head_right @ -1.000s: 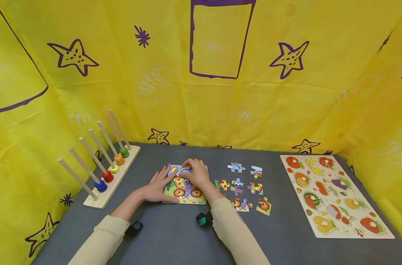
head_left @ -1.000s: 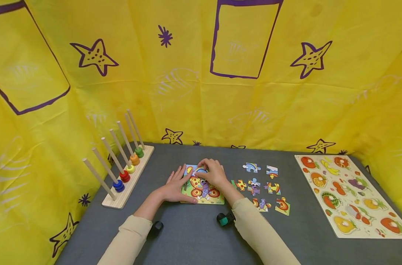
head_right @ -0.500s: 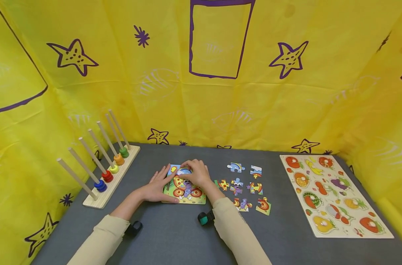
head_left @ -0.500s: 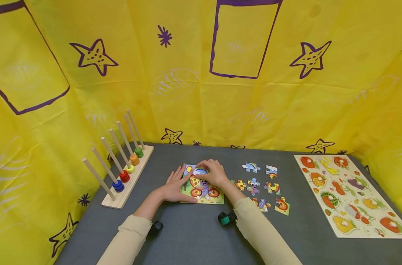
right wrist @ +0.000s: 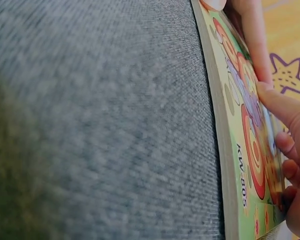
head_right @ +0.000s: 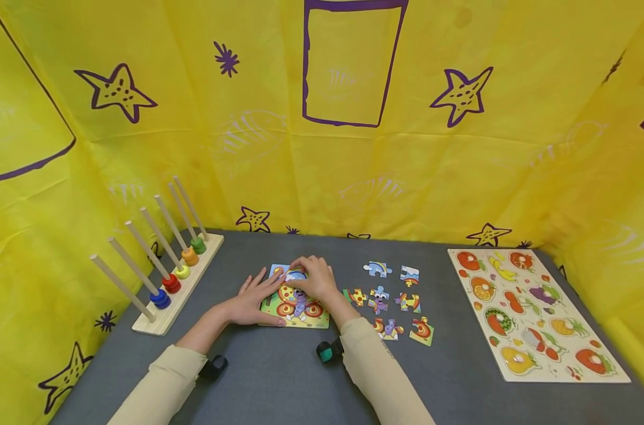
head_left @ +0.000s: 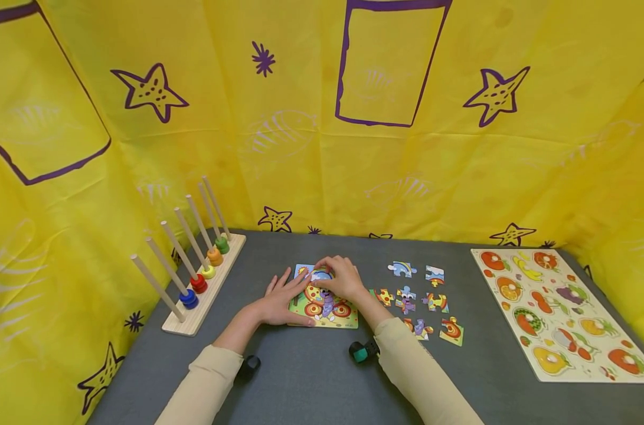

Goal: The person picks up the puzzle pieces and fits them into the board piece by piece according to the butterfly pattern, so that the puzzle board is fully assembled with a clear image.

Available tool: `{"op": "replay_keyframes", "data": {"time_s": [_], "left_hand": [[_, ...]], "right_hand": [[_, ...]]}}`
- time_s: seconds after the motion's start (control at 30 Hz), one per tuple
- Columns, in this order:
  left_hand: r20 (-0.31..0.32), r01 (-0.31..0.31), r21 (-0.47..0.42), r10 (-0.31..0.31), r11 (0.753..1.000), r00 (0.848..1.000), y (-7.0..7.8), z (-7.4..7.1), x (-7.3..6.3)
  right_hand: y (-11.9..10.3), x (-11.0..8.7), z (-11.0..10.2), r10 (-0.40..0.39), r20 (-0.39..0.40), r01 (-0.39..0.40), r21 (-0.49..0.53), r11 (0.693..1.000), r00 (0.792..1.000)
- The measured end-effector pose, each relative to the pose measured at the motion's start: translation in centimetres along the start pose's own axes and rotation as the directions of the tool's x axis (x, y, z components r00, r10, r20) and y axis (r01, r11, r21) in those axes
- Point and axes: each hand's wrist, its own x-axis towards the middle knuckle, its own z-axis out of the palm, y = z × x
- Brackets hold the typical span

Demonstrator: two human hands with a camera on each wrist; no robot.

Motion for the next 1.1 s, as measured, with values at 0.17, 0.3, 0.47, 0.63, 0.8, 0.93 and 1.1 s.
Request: {"op": "replay_keyframes", "data": {"time_s": [0.17, 0.3, 0.47, 0.63, 0.8, 0.93, 1.1], "left_hand": [[-0.003, -0.001, 0.013, 0.001, 1.000, 1.000, 0.1, 0.0, 0.0], [-0.004, -0.012, 0.029, 0.012, 1.000, 1.000, 0.2, 0.1, 0.1], [-0.009, -0.015, 0.033, 0.015, 0.999, 1.000, 0.1, 0.2, 0.1], [-0.004, -0.010, 0.031, 0.010, 0.999, 1.000, -0.1, 0.1, 0.0], [0.002, 0.003, 0.036, -0.003, 0.999, 1.000, -0.1, 0.1, -0.1], [0.000, -0.002, 0.038, 0.002, 0.999, 1.000, -0.1, 0.1, 0.0], [-0.003, -0.005, 0.034, 0.005, 0.999, 1.000, -0.1, 0.2, 0.0]], "right_hand": [[0.1, -0.5, -0.6, -0.025, -0.011, 0.026, 0.047, 0.999, 1.000], [1.1, -1.3, -2.0, 0.015, -0.108, 0.003, 0.166, 0.986, 0.994], [3.4, -2.8, -5.2, 0.103, -0.229, -0.044, 0.246, 0.968, 0.968], [7.1, -4.5, -8.2, 0.112, -0.256, -0.076, 0.143, 0.987, 0.960], [10.2, -5.8, -10.2, 0.105, -0.234, -0.108, 0.002, 0.994, 0.967], [11.5, -6.6, -11.1, 0.128, -0.192, -0.143, -0.063, 0.988, 0.973], [12.1, -6.8, -11.5, 0.193, -0.150, -0.205, -0.066, 0.977, 0.970]]}}
